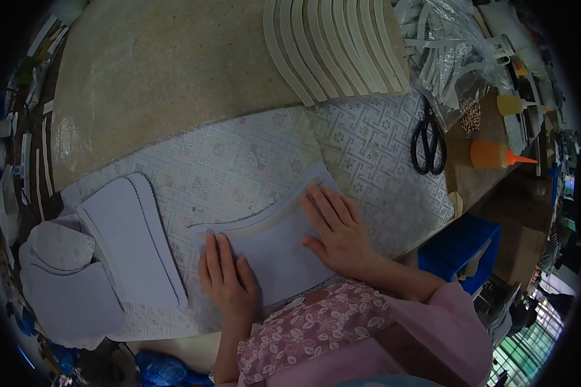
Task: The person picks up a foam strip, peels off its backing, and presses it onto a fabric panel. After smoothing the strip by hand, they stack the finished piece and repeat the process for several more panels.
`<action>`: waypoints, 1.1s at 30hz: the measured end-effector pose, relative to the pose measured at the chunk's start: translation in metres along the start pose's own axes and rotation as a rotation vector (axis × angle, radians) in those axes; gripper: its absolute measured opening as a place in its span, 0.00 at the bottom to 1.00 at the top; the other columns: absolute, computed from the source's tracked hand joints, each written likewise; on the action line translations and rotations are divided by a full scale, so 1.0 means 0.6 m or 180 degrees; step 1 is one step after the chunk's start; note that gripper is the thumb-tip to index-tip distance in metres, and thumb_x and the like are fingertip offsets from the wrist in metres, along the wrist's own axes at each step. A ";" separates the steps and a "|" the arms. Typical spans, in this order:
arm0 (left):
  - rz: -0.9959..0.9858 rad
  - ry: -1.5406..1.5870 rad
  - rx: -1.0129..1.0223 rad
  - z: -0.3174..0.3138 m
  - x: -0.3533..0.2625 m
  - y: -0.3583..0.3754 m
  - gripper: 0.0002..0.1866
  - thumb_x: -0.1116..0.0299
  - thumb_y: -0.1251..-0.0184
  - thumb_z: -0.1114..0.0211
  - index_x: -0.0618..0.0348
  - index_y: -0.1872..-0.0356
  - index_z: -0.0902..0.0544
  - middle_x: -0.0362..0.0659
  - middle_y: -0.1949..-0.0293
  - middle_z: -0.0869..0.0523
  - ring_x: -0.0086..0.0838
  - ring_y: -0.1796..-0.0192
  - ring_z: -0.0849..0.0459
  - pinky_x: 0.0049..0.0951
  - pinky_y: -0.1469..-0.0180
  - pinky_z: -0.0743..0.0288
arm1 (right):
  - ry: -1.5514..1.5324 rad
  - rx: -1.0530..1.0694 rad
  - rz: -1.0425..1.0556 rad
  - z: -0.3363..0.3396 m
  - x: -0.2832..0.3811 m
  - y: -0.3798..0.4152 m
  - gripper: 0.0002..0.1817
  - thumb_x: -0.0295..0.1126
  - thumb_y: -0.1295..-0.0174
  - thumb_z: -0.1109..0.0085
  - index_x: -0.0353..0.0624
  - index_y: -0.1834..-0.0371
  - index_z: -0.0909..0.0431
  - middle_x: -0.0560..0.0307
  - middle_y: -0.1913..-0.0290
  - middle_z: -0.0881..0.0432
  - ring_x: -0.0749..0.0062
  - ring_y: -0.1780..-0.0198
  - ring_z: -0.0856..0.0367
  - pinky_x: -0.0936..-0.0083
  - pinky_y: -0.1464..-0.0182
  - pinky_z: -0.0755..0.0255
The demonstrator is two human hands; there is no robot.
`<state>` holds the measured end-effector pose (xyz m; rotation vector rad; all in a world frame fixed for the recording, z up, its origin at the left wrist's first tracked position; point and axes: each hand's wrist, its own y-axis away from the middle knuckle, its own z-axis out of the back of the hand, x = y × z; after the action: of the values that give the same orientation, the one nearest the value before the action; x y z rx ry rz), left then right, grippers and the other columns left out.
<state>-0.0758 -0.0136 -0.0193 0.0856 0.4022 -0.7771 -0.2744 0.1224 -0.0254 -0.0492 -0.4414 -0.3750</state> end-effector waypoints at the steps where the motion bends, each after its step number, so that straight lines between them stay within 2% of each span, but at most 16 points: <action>1: -0.0004 0.0001 -0.0006 0.000 -0.001 -0.001 0.24 0.71 0.25 0.43 0.66 0.30 0.25 0.57 0.28 0.26 0.53 0.32 0.28 0.48 0.28 0.38 | 0.0022 0.0005 0.0006 0.000 0.000 0.000 0.39 0.46 0.32 0.38 0.42 0.21 0.37 0.49 0.19 0.40 0.57 0.19 0.43 0.56 0.22 0.49; 7: 0.0003 0.0011 -0.0041 -0.001 -0.002 -0.001 0.23 0.70 0.24 0.44 0.67 0.31 0.24 0.57 0.29 0.26 0.53 0.33 0.27 0.48 0.29 0.37 | 0.0041 0.0009 0.0046 -0.002 -0.001 -0.001 0.38 0.47 0.31 0.39 0.41 0.21 0.37 0.49 0.19 0.40 0.56 0.19 0.43 0.55 0.23 0.49; 10: -0.0015 0.0045 -0.0072 -0.004 0.002 0.000 0.24 0.70 0.25 0.43 0.66 0.31 0.24 0.57 0.29 0.26 0.53 0.33 0.27 0.48 0.30 0.36 | 0.0107 0.0014 0.0118 0.000 0.000 -0.005 0.39 0.46 0.33 0.38 0.36 0.23 0.36 0.42 0.21 0.38 0.48 0.22 0.41 0.50 0.25 0.46; 19: 0.0105 0.0260 -0.0037 0.002 0.009 0.003 0.25 0.70 0.28 0.37 0.63 0.32 0.23 0.56 0.28 0.26 0.51 0.33 0.26 0.46 0.30 0.35 | 0.0383 0.0136 0.0065 -0.005 0.003 -0.005 0.35 0.48 0.24 0.52 0.35 0.22 0.39 0.40 0.20 0.41 0.43 0.21 0.43 0.46 0.24 0.51; 22: 0.0115 0.0313 -0.0120 -0.003 0.010 0.005 0.25 0.69 0.29 0.37 0.61 0.32 0.22 0.55 0.28 0.26 0.51 0.34 0.26 0.45 0.30 0.36 | 0.0454 0.0021 0.0118 -0.009 0.000 -0.003 0.37 0.45 0.29 0.45 0.35 0.22 0.38 0.42 0.19 0.41 0.46 0.21 0.42 0.49 0.24 0.49; 27: 0.0107 0.0318 -0.0130 -0.003 0.011 0.003 0.25 0.69 0.30 0.36 0.60 0.32 0.22 0.56 0.28 0.27 0.51 0.34 0.27 0.45 0.30 0.35 | 0.0474 0.0006 0.0126 -0.011 0.001 -0.004 0.37 0.45 0.29 0.45 0.35 0.22 0.38 0.42 0.19 0.41 0.47 0.21 0.43 0.49 0.24 0.50; 30: 0.0060 0.0186 -0.0205 -0.003 0.012 0.002 0.25 0.68 0.30 0.34 0.59 0.32 0.21 0.53 0.28 0.26 0.47 0.35 0.24 0.42 0.34 0.31 | 0.0469 -0.0002 0.0133 -0.011 -0.001 -0.004 0.37 0.44 0.30 0.44 0.35 0.22 0.38 0.42 0.19 0.41 0.46 0.21 0.43 0.49 0.24 0.50; 33: 0.0072 0.0161 -0.0191 -0.001 0.011 0.000 0.26 0.68 0.31 0.33 0.59 0.32 0.22 0.52 0.28 0.26 0.47 0.36 0.24 0.40 0.34 0.31 | 0.0472 0.0010 0.0133 -0.011 0.000 -0.003 0.37 0.44 0.30 0.44 0.35 0.22 0.38 0.42 0.20 0.40 0.45 0.21 0.43 0.48 0.24 0.51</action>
<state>-0.0717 -0.0178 -0.0226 0.0537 0.4714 -0.7413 -0.2724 0.1197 -0.0315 -0.0273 -0.2939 -0.3344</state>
